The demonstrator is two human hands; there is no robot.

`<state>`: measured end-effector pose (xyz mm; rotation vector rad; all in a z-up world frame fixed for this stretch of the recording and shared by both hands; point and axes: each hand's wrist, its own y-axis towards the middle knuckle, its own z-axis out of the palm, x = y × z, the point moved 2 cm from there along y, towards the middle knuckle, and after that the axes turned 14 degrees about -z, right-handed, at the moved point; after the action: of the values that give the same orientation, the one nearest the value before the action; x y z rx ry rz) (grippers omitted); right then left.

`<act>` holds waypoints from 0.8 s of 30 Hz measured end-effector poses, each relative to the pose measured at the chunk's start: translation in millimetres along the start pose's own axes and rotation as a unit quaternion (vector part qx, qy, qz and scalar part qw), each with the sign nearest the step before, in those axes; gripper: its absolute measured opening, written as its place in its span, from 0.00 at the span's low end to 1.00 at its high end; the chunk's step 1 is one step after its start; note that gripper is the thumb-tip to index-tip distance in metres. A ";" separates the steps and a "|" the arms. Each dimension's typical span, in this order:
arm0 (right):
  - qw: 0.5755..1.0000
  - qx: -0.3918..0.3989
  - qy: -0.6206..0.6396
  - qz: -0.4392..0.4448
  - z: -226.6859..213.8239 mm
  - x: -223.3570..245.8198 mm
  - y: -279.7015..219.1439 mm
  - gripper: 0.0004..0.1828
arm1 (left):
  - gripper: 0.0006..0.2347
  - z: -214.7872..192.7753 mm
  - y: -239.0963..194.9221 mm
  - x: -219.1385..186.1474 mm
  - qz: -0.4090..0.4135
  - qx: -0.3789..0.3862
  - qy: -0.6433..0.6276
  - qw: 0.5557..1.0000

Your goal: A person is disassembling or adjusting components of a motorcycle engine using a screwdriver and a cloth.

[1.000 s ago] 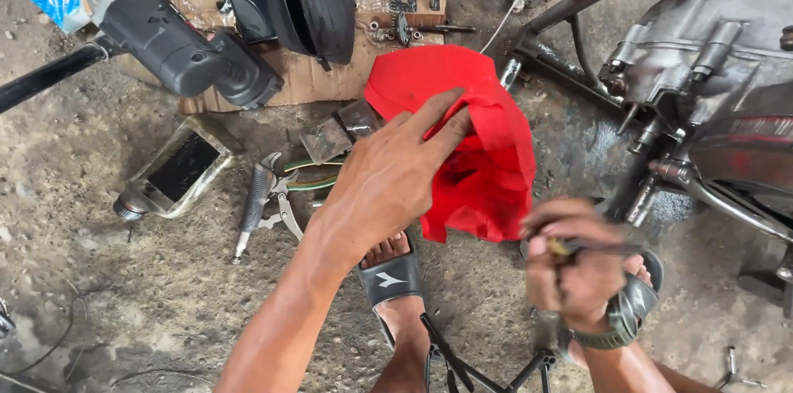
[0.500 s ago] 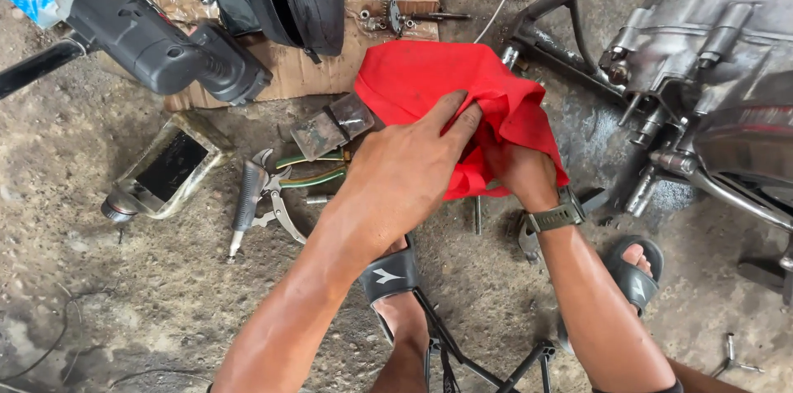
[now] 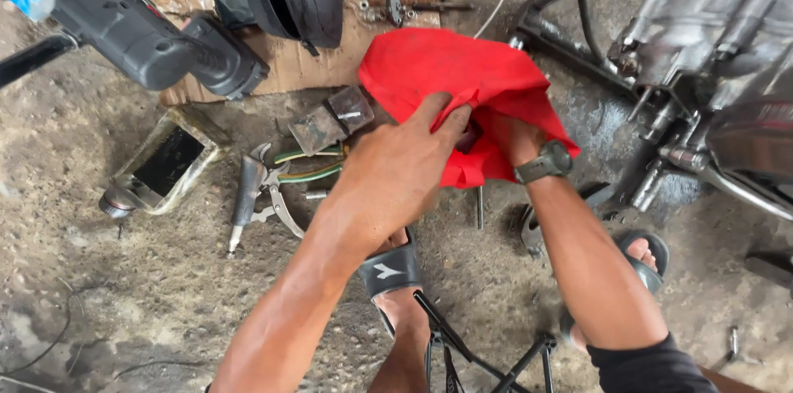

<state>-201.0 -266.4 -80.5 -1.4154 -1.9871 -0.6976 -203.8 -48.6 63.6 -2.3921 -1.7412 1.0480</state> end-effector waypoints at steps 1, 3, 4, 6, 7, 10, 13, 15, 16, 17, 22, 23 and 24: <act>1.000 0.003 0.002 0.006 -2.0 -1.6 -6.1 0.15 | 0.28 0.5 -1.5 1.8 0.004 -0.013 0.013 1.000; 1.000 -0.002 0.001 0.002 -8.6 -6.4 -2.6 0.15 | 0.29 -3.3 1.9 3.7 0.010 -0.037 0.030 0.999; 1.000 0.000 0.003 0.002 -10.2 -6.9 -3.6 0.15 | 0.29 -3.7 1.0 3.5 0.005 -0.035 0.038 0.999; 1.000 0.001 0.005 0.003 -11.1 -6.0 -4.5 0.15 | 0.28 -4.1 -2.5 3.5 0.000 -0.033 0.045 0.998; 1.000 0.002 0.005 0.003 -11.0 -4.6 -4.2 0.16 | 0.30 -4.4 -4.7 3.2 -0.005 -0.028 0.041 0.999; 1.000 -0.006 -0.001 0.002 -16.3 -1.7 0.5 0.16 | 0.34 -11.3 -10.7 -3.0 -0.002 -0.001 0.003 1.000; 1.000 -0.010 0.001 0.005 -17.8 1.9 -5.5 0.17 | 0.34 -11.3 -19.0 -5.7 0.000 0.029 -0.034 0.999; 1.000 -0.012 0.006 0.005 -18.5 3.5 -11.2 0.17 | 0.32 -12.4 -21.9 -5.3 -0.002 0.032 -0.034 0.999; 1.000 -0.012 0.008 0.004 -20.0 3.8 -14.2 0.18 | 0.33 -13.0 -22.2 -4.6 -0.016 0.052 -0.045 0.997; 1.000 -0.013 0.010 0.004 -21.5 3.9 -17.3 0.18 | 0.33 -13.7 -22.5 -3.8 -0.031 0.073 -0.056 0.995; 1.000 -0.017 0.011 0.006 -30.1 6.0 -25.9 0.19 | 0.33 -17.0 -16.1 -1.6 -0.042 0.095 -0.063 0.993; 1.000 -0.017 0.011 0.006 -32.2 7.3 -29.7 0.19 | 0.33 -19.0 -14.9 -1.3 -0.054 0.105 -0.059 0.991; 1.000 -0.017 0.012 0.007 -34.8 6.9 -32.2 0.19 | 0.33 -18.8 -16.3 -0.9 -0.054 0.106 -0.059 0.991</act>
<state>-227.7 -296.2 -54.2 -1.4322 -1.9548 -0.7415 -208.1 -36.2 84.7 -2.1257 -1.6748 1.3105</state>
